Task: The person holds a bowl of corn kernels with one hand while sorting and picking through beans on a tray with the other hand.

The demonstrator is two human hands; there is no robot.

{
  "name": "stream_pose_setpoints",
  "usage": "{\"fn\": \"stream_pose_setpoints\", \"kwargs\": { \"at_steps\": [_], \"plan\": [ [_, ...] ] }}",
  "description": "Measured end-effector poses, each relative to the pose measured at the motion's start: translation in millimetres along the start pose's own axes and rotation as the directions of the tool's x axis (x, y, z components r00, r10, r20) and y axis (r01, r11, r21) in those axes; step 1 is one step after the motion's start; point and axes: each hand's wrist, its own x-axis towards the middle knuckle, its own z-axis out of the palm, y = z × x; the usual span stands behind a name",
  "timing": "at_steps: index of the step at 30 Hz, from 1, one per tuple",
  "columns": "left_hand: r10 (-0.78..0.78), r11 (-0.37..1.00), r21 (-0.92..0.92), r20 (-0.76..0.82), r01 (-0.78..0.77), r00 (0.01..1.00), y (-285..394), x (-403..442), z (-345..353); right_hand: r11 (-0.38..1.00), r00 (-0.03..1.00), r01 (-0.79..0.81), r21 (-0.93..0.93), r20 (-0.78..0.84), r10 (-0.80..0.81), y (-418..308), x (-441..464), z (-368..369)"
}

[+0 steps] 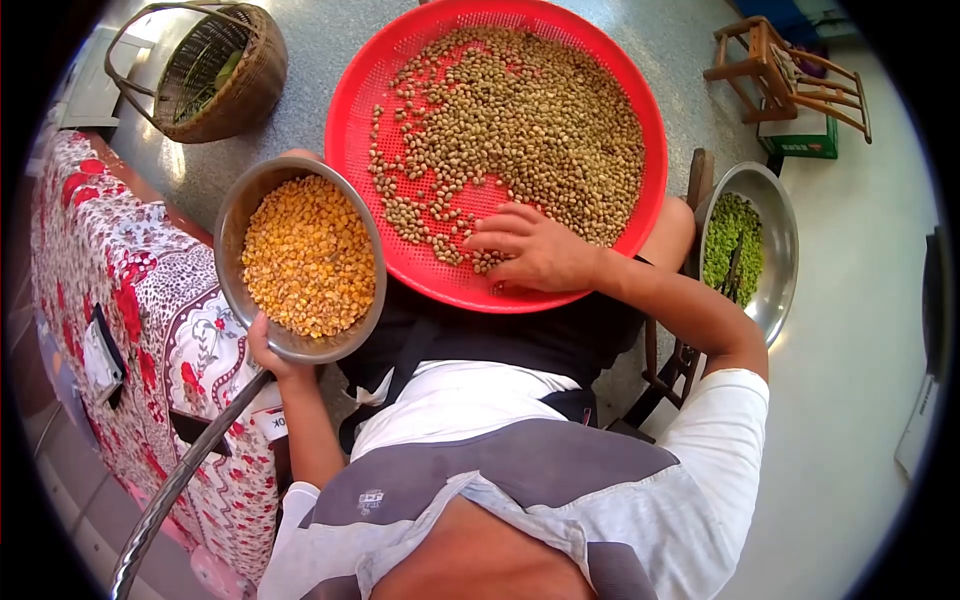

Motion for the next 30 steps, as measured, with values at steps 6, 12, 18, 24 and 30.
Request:
{"fn": "stream_pose_setpoints", "kwargs": {
  "at_steps": [6,12,18,24,30],
  "plan": [
    [0.002,1.0,0.02,-0.004,-0.002,1.0,-0.2,0.7,-3.8,0.994,0.994,-0.085,0.074,-0.064,0.09,3.5,-1.4,-4.2],
    [0.015,0.999,0.036,-0.004,-0.015,1.0,0.7,-1.8,-1.6,0.998,1.0,-0.014,0.065,0.008,0.013,-0.8,5.7,-4.8],
    [0.007,1.0,0.008,0.02,-0.007,1.0,0.8,-0.8,1.3,0.998,0.997,0.065,-0.01,0.038,-0.065,-5.4,14.1,1.8],
    [0.009,1.0,0.024,0.015,-0.01,1.0,1.2,-1.7,2.2,0.999,0.991,0.048,-0.017,0.123,-0.045,-10.1,18.2,-2.5],
    [0.018,1.0,0.021,0.011,-0.018,1.0,0.4,-1.6,1.5,1.0,0.994,0.021,0.004,0.108,-0.021,-10.6,13.3,-3.0]
  ]
}}
